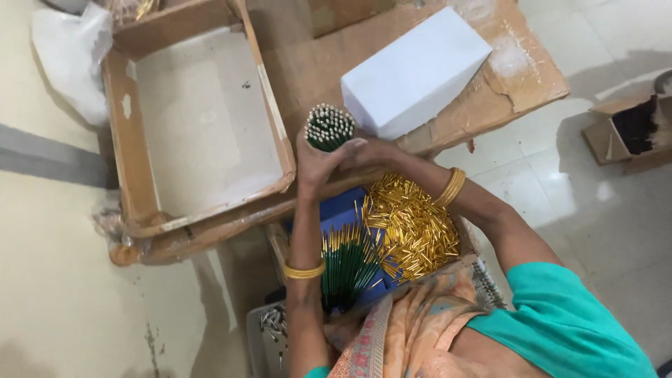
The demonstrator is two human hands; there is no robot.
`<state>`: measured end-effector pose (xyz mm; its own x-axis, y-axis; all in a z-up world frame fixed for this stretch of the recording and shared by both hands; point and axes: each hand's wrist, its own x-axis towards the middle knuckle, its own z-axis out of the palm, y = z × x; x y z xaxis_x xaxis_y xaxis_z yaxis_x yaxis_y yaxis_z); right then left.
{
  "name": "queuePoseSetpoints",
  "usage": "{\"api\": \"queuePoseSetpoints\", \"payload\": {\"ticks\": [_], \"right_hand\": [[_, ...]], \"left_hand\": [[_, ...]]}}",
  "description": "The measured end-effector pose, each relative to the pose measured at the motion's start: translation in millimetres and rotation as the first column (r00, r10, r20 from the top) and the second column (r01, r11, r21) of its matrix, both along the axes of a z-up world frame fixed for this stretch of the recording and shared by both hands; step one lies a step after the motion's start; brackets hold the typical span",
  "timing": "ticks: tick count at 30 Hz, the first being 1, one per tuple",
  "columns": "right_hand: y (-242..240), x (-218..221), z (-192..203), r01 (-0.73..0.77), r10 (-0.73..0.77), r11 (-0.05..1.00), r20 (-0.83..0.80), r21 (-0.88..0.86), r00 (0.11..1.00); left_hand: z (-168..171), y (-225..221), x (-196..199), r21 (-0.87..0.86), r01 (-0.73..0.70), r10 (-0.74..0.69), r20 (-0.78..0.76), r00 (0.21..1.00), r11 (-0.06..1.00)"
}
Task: The person organizes and bundles green and gold components by hand at a workstation, occasionally using a white container to align the pieces.
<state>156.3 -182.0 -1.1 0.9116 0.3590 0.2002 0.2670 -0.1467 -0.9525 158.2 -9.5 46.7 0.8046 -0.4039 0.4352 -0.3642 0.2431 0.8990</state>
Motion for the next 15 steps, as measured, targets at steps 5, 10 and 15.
{"api": "queuePoseSetpoints", "payload": {"ticks": [5,10,15], "right_hand": [[-8,11,5,-0.041,0.042,0.996,0.015,-0.078,0.999],[-1,12,0,-0.097,0.101,0.991,0.036,-0.095,0.994],[5,7,-5,-0.124,0.130,0.987,0.059,-0.098,0.990]], "left_hand": [[16,-5,-2,0.253,-0.116,0.094,0.095,0.991,0.960],[34,-2,-13,0.084,-0.234,0.129,0.632,0.764,0.969],[-3,-7,2,0.197,-0.123,0.053,0.327,0.944,0.973]]}}
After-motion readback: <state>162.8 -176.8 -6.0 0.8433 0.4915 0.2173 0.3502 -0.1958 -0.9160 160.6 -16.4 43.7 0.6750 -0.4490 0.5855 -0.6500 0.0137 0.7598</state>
